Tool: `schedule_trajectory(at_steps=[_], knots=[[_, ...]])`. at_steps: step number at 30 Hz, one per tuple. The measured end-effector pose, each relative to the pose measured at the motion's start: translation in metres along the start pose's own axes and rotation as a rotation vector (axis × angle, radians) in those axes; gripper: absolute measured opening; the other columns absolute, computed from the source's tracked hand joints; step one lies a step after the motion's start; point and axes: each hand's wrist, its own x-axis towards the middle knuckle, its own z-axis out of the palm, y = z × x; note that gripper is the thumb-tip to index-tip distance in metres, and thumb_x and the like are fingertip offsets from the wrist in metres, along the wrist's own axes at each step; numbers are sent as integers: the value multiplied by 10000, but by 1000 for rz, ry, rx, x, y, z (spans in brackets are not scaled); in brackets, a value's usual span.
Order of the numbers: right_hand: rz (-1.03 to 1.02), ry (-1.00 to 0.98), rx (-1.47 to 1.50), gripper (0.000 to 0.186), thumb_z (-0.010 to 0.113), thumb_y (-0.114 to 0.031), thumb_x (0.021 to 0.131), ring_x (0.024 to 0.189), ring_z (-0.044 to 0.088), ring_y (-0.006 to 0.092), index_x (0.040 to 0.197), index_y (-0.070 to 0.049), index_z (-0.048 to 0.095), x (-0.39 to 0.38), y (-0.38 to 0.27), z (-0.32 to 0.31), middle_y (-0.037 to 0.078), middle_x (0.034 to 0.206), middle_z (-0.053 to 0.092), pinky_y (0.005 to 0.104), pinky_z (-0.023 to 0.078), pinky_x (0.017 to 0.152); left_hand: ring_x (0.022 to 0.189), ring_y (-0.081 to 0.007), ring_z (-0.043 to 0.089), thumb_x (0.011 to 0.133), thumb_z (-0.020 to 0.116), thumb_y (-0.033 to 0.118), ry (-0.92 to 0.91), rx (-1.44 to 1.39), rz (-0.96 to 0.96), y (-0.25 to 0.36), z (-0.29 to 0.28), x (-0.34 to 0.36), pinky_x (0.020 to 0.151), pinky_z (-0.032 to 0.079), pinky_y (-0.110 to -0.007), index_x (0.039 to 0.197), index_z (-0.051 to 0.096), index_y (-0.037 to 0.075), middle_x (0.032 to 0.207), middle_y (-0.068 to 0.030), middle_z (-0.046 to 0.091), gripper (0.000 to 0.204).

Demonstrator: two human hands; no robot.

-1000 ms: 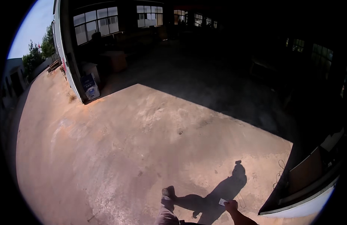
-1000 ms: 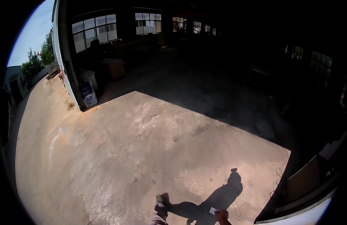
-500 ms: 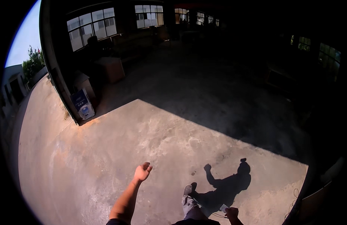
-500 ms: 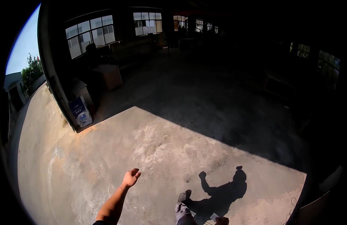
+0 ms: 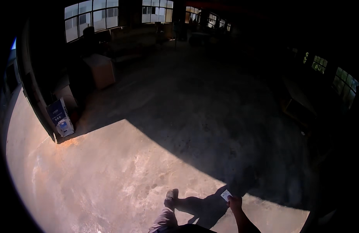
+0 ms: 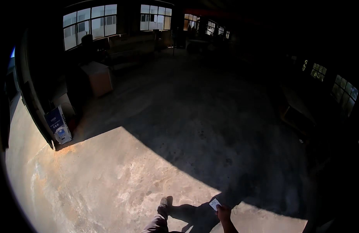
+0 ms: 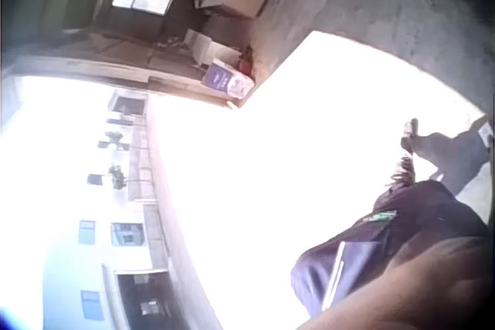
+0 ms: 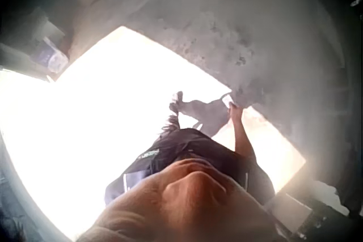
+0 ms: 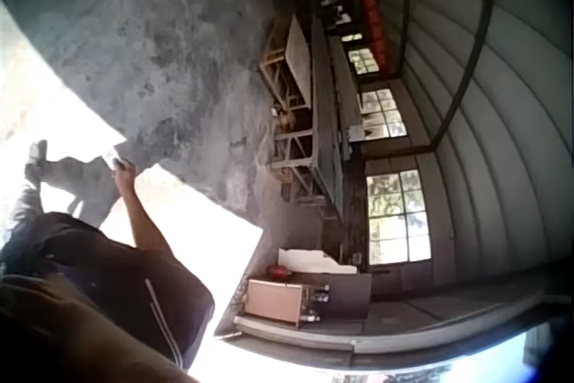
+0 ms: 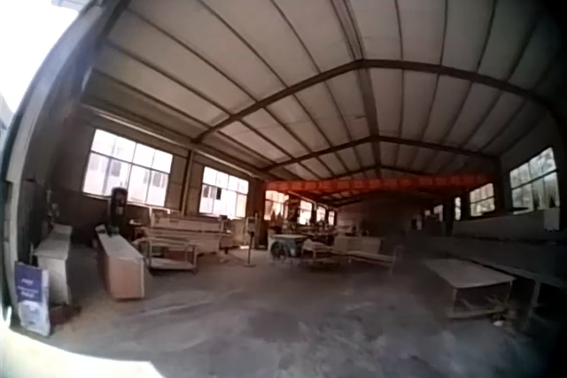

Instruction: The person walks through a workshop to a control station, interacts with a computer mouse and monitor to configure a machine, and then works with another person to position and press down on several white boards on a vacuum table.

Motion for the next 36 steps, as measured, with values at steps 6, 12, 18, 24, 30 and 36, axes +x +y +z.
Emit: schedule_trajectory(at_steps=[6, 12, 18, 24, 30, 36], knots=[[-73, -89, -33, 313, 654, -242, 829, 473, 572, 151, 624, -13, 594, 134, -135, 76, 62, 522, 575, 328, 450, 477, 721, -191, 630, 904, 525, 290, -28, 300, -436, -35, -204, 119, 676, 510, -365, 1244, 594, 82, 892, -99, 675, 405], [-270, 25, -235, 263, 574, -213, 841, 506, 613, 179, 660, -31, 634, 275, -179, 115, 106, 591, 617, 312, 453, 458, 880, -337, 680, 876, 613, 278, 70, 481, 401, 417, -167, 439, 789, 530, -358, 1097, 656, 13, 903, -201, 694, 348], [68, 25, 297, 284, 542, -192, 803, 486, 575, 164, 646, 39, 591, 474, -259, 211, 111, 580, 615, 330, 438, 466, 836, -277, 689, 901, 612, 288, -21, 142, 288, 426, -150, 623, 762, 544, -330, 1086, 660, 40, 962, -153, 715, 313], [-185, -19, 109, 230, 588, -172, 796, 512, 575, 160, 683, 29, 599, 649, -453, 234, 100, 579, 605, 321, 430, 483, 1085, -267, 640, 869, 638, 389, -358, 566, -678, 254, -167, 547, 919, 508, -368, 1211, 644, 68, 1140, -157, 673, 469], [-189, 59, 219, 153, 594, -85, 808, 531, 504, 83, 692, 14, 579, 857, -512, 280, 16, 594, 551, 277, 392, 469, 1173, -284, 586, 918, 517, 329, -235, 498, -758, 255, -152, 665, 957, 492, -385, 1257, 612, 52, 1267, -153, 606, 448], [-167, -23, 187, 167, 654, -80, 806, 543, 433, 32, 687, -13, 558, 957, -608, 305, -41, 610, 494, 237, 337, 484, 1106, -372, 601, 894, 452, 349, -517, 1225, 4, 417, -106, 1130, 943, 480, -462, 1028, 697, 135, 1133, -151, 659, 353]])
